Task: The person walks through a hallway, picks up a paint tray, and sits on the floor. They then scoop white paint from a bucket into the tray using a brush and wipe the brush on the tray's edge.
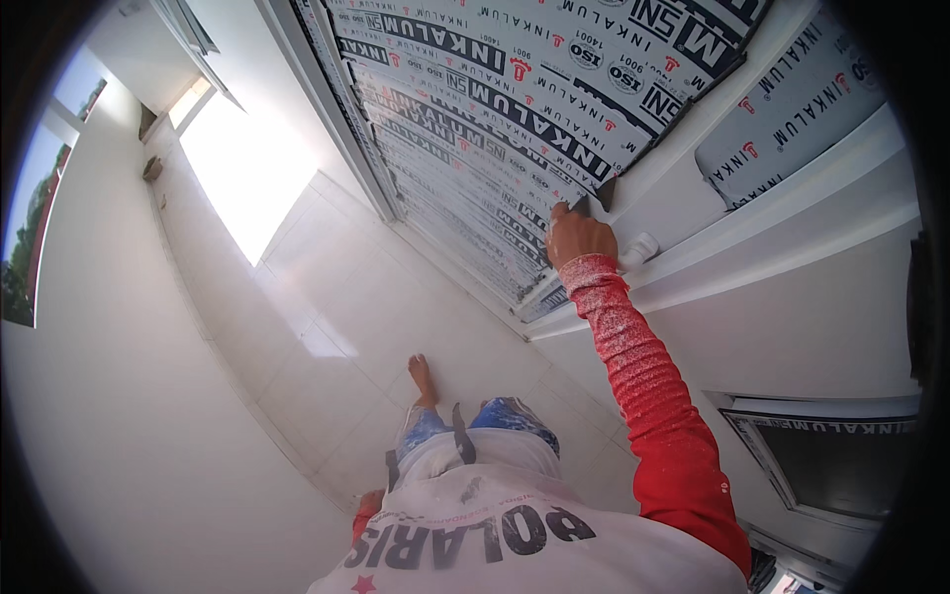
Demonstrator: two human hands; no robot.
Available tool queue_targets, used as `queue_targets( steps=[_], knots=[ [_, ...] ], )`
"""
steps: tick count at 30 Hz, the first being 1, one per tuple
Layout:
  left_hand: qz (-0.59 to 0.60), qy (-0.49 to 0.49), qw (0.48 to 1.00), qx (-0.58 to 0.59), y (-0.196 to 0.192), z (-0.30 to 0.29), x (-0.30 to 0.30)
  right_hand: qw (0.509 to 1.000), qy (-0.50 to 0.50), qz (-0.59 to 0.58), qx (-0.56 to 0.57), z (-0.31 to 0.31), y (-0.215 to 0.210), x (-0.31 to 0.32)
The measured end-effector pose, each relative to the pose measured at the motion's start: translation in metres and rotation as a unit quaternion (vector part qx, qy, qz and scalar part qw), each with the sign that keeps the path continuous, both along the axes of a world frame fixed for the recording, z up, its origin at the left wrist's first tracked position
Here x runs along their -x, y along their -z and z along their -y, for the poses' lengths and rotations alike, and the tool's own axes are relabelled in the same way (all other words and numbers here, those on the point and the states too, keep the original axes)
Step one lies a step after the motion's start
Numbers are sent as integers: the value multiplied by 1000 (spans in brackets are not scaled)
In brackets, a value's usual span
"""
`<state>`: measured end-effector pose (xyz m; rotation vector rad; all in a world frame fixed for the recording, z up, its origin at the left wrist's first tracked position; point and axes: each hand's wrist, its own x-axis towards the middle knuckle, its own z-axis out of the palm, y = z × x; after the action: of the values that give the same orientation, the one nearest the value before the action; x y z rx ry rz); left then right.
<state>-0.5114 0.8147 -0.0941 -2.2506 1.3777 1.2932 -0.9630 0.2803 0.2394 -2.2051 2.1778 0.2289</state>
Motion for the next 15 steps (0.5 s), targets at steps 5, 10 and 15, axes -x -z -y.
queue_targets(
  steps=[5,10,15],
  knots=[
    [-75,13,992,-97,11,188,-61,994,15,-76,-78,4,30,0],
    [-161,-174,968,78,7,437,-137,992,67,-98,-37,18,40,7],
    [-184,-200,937,220,-8,568,-183,980,117,-107,118,20,38,7]
  ],
)
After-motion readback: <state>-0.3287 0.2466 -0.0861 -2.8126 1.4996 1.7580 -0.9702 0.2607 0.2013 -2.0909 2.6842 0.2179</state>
